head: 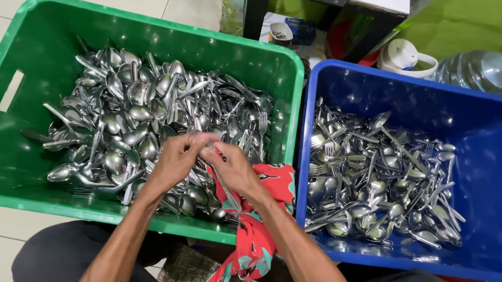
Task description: Wiping individual spoons and forks with a cloth and transferring them from a green bin to a blue bin.
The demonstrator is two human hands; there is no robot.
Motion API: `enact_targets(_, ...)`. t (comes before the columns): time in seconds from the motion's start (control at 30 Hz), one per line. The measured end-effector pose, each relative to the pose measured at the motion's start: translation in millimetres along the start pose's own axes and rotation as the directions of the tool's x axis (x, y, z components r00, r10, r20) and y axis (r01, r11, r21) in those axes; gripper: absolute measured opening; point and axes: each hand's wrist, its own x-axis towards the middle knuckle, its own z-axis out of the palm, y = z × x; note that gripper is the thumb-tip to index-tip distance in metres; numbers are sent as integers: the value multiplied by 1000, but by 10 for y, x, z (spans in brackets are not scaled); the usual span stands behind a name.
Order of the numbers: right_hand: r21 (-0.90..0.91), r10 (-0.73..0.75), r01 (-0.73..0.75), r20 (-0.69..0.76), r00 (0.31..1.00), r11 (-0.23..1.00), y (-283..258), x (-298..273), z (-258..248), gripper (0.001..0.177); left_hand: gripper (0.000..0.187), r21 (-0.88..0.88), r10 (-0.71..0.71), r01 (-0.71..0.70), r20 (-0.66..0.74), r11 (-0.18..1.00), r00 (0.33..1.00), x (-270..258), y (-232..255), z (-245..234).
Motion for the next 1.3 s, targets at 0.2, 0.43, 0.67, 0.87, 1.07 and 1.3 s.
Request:
enact_targets(0.2, -141, 209, -188, 159, 965, 972, 383, 31, -117, 37, 19, 117, -56, 89, -264, 989, 963, 217, -795, -178)
enact_targets(0.43, -810, 291, -36, 168, 942, 585, 524, 5, -1, 49, 37, -202, -228, 128, -621, 971, 750, 528, -359, -553)
enact_targets(0.67, -843, 472, -131, 158, 867, 522, 355, 24, -68, 44, 51, -60, 374, -369, 134, 927, 918, 386, 1052, 11)
enact_targets(0.87, -838, 385, -118, 116, 915, 532, 487, 36, -36, 50, 17, 764, 67, -404, 431, 502, 900, 430, -1188, -103)
enact_targets(1.07, -845, 394, -122, 111, 912, 520, 405, -6, -70, 50, 28, 790, 89, -599, 593, 130, 800, 375, -1779, -66)
enact_targets(1.3, -819, 386, -141, 103, 917, 556, 439, -3, -56, 48, 23, 737, 124, -676, 673, -23, 729, 442, -2020, 29)
